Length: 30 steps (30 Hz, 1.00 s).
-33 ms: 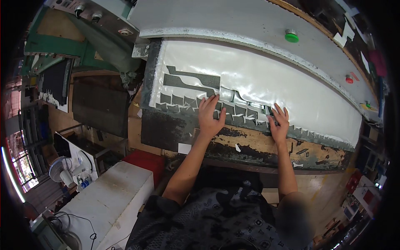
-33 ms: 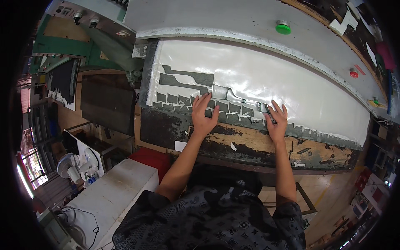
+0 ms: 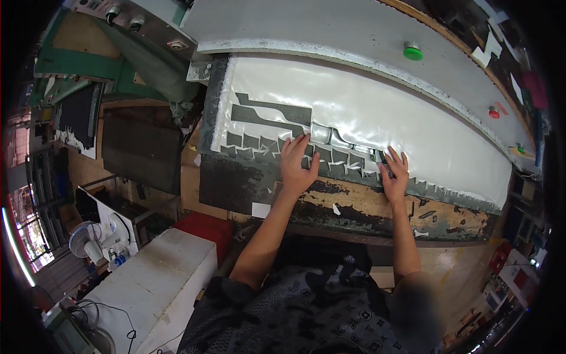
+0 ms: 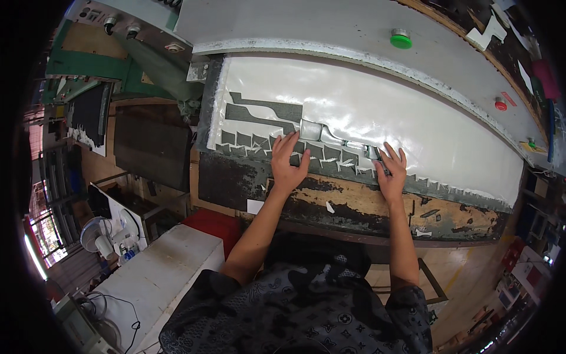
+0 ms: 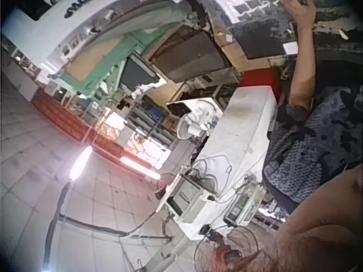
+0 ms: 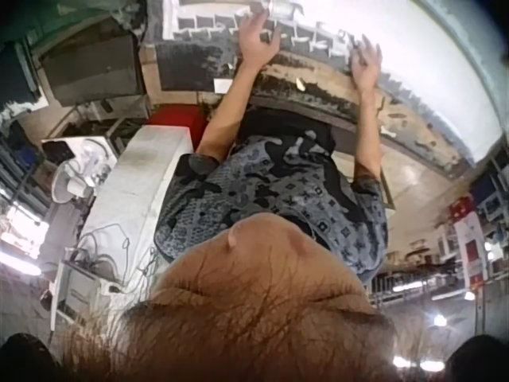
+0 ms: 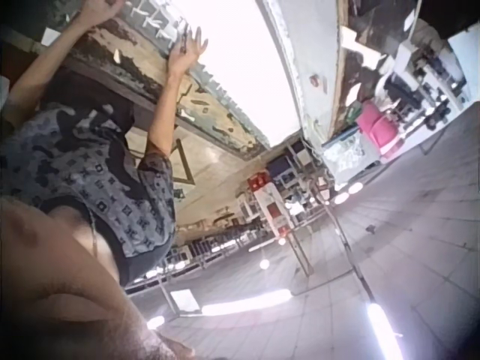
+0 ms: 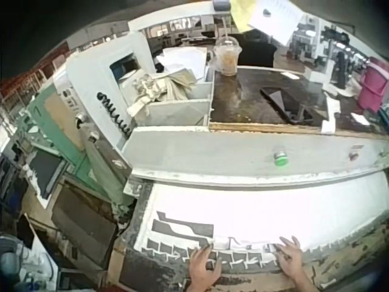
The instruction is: The person uses a hydraulic cutting machine to cut shapes from a white foam sheet. They repeatedly place a green template on the foam, press a green button to activate the machine, and then remove the cut foam pieces.
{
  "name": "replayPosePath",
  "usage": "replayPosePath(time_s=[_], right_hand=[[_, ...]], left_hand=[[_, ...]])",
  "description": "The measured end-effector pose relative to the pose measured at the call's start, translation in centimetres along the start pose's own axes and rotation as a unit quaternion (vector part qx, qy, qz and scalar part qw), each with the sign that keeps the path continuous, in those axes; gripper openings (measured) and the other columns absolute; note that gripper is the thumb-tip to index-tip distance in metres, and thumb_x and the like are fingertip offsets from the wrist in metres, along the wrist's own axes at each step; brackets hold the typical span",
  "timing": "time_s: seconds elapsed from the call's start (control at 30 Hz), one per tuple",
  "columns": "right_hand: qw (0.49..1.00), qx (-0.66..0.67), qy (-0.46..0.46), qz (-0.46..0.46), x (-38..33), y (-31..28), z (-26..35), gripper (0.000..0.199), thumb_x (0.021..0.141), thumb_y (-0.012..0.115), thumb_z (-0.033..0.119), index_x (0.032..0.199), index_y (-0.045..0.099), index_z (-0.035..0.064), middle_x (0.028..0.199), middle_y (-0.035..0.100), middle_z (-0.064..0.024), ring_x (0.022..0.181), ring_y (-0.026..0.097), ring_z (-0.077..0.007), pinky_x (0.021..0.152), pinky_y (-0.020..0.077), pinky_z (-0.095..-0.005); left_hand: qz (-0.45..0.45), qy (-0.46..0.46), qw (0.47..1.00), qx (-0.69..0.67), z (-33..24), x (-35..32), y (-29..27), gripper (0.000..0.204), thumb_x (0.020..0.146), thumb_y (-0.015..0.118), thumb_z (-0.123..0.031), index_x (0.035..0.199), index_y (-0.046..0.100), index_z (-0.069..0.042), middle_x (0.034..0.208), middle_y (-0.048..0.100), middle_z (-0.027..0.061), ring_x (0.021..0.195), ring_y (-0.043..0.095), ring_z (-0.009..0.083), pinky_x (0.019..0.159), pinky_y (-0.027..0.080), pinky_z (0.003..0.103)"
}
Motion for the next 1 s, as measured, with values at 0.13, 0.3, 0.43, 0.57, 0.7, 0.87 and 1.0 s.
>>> replayPosePath(time_s=[0.13,0.3,0.43,0.57,0.7,0.87,1.0], right_hand=[[1.000,0.002,0.011,0.007,0.1,0.0,0.0,0.034,0.086,0.079,0.005,0.119,0.076,-0.0015,0.137,0.069,-0.0195,0.124,0.067,-0.0295,0.126,0.0275,-0.0508],[1.000,0.003,0.006,-0.001,0.2,-0.1,0.4,0.035,0.086,0.079,0.007,0.121,0.076,0.0008,0.138,0.069,-0.0184,0.124,0.067,-0.0290,0.125,0.0273,-0.0503],[1.000,0.011,0.013,0.006,0.4,-0.2,0.8,0.040,0.085,0.082,0.009,0.124,0.074,0.0012,0.138,0.069,-0.0169,0.129,0.064,-0.0288,0.126,0.0260,-0.0500],[0.999,0.042,0.013,0.032,0.8,-0.8,2.0,0.062,0.083,0.086,0.013,0.140,0.063,0.0031,0.138,0.069,-0.0181,0.130,0.064,-0.0300,0.123,0.0320,-0.0476],[0.993,0.104,0.047,-0.013,0.7,-2.7,3.4,0.063,0.081,0.087,0.012,0.138,0.063,0.0034,0.136,0.068,-0.0166,0.127,0.064,-0.0335,0.109,0.0478,-0.0396],[0.994,0.093,-0.006,-0.053,-0.7,-5.4,6.9,0.048,0.083,0.085,0.011,0.128,0.070,0.0023,0.124,0.073,-0.0151,0.117,0.069,-0.0272,0.102,0.0513,-0.0370],[0.990,0.135,-0.021,-0.019,0.2,-6.0,11.6,0.024,0.086,0.085,0.015,0.102,0.077,0.0001,0.095,0.078,-0.0123,0.090,0.073,-0.0202,0.085,0.0560,-0.0326]], left_hand=[[0.001,-0.003,1.000,-0.003,-0.1,0.2,-0.1,0.048,0.087,0.077,-0.015,0.131,0.069,0.002,0.126,0.071,0.0229,0.123,0.065,0.0393,0.118,0.038,0.056],[0.002,0.006,1.000,0.004,-0.2,0.4,-0.3,0.047,0.088,0.075,-0.014,0.130,0.066,0.004,0.125,0.071,0.0210,0.124,0.064,0.0393,0.115,0.040,0.058],[-0.005,0.007,1.000,-0.005,-1.1,0.7,-1.5,0.049,0.088,0.076,-0.013,0.133,0.066,0.003,0.124,0.071,0.0222,0.123,0.064,0.0399,0.116,0.041,0.054],[0.037,0.019,0.999,-0.024,-4.2,-0.7,-4.0,0.042,0.088,0.076,-0.008,0.128,0.067,0.002,0.112,0.073,0.0190,0.109,0.069,0.0377,0.101,0.050,0.047],[0.295,-0.062,0.947,-0.113,-5.5,-6.4,-3.8,0.036,0.087,0.082,-0.015,0.120,0.073,-0.004,0.103,0.073,0.0113,0.097,0.069,0.0321,0.091,0.054,0.043],[0.379,0.056,0.924,-0.009,-7.2,-12.2,-4.9,0.039,0.086,0.084,-0.033,0.115,0.075,-0.007,0.103,0.071,0.0103,0.103,0.065,0.0330,0.097,0.050,0.045],[0.329,0.054,0.942,0.025,-7.3,-13.1,-5.7,0.040,0.086,0.083,-0.035,0.114,0.076,-0.006,0.105,0.069,0.0116,0.108,0.063,0.0352,0.101,0.047,0.046]])
Point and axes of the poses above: each hand's wrist, its own x-axis towards the middle knuckle, its own y-axis out of the palm, z = x × y, the point moved 7 cm from there along x, towards the middle knuckle
